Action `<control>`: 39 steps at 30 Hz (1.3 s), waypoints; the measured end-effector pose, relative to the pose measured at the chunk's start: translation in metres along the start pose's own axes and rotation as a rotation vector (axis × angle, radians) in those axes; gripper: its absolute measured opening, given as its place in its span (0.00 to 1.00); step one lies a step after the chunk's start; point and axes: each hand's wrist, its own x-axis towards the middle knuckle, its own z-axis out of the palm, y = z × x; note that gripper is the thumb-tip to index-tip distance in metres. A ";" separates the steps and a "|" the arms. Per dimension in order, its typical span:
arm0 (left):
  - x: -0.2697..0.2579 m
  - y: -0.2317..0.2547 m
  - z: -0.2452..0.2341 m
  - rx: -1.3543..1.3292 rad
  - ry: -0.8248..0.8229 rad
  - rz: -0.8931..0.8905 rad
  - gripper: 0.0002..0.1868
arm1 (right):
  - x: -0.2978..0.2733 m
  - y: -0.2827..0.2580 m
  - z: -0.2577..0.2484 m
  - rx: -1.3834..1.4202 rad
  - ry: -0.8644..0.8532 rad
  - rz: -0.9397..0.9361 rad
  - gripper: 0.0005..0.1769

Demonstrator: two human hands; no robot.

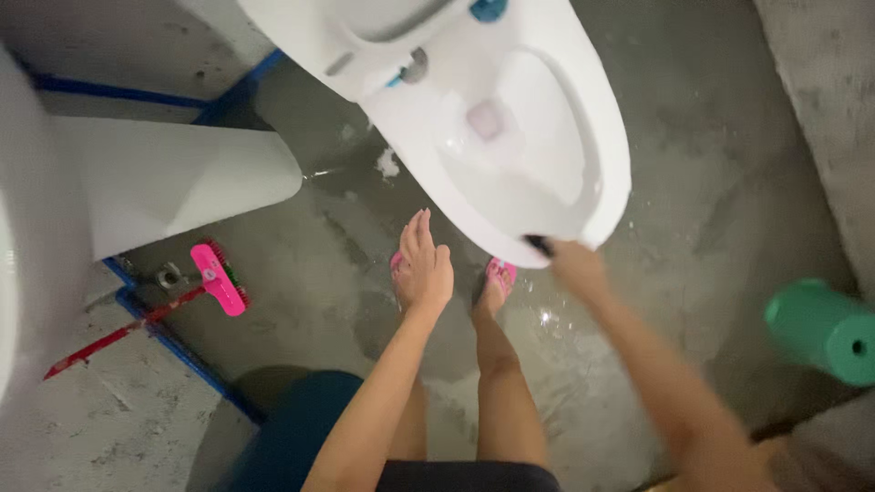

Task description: The person scrubs the exterior and interior of a toilet using a brush, applies cleaner from a purple bottle, and rinses it with water from a green pitcher.

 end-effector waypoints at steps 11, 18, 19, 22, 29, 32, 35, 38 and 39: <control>0.035 -0.093 0.018 -0.371 0.109 -0.146 0.36 | 0.284 -0.169 0.020 0.522 0.596 0.149 0.22; 0.044 -0.116 0.019 -0.321 0.077 -0.239 0.35 | 0.247 -0.159 0.053 0.048 1.079 -0.560 0.24; 0.041 -0.118 0.018 -0.315 0.084 -0.192 0.35 | 0.254 -0.158 0.045 0.050 1.077 -0.565 0.24; 0.038 -0.119 0.020 -0.359 0.149 -0.131 0.36 | 0.280 -0.154 0.019 1.146 0.223 0.245 0.27; 0.039 -0.088 0.010 -0.430 0.097 -0.117 0.38 | 0.106 -0.063 0.041 0.254 -0.380 0.160 0.38; 0.040 -0.087 0.006 -0.385 0.065 -0.110 0.38 | 0.055 0.027 0.001 0.127 -0.493 0.384 0.32; 0.036 -0.085 0.012 -0.416 0.144 -0.053 0.38 | 0.078 0.073 -0.062 -0.515 -0.424 0.425 0.28; 0.032 -0.086 0.018 -0.456 0.092 -0.173 0.35 | 0.185 0.049 -0.098 -0.892 0.066 -0.138 0.24; 0.030 -0.087 0.023 -0.416 0.092 -0.184 0.36 | 0.229 0.028 -0.100 -1.039 -0.193 0.078 0.19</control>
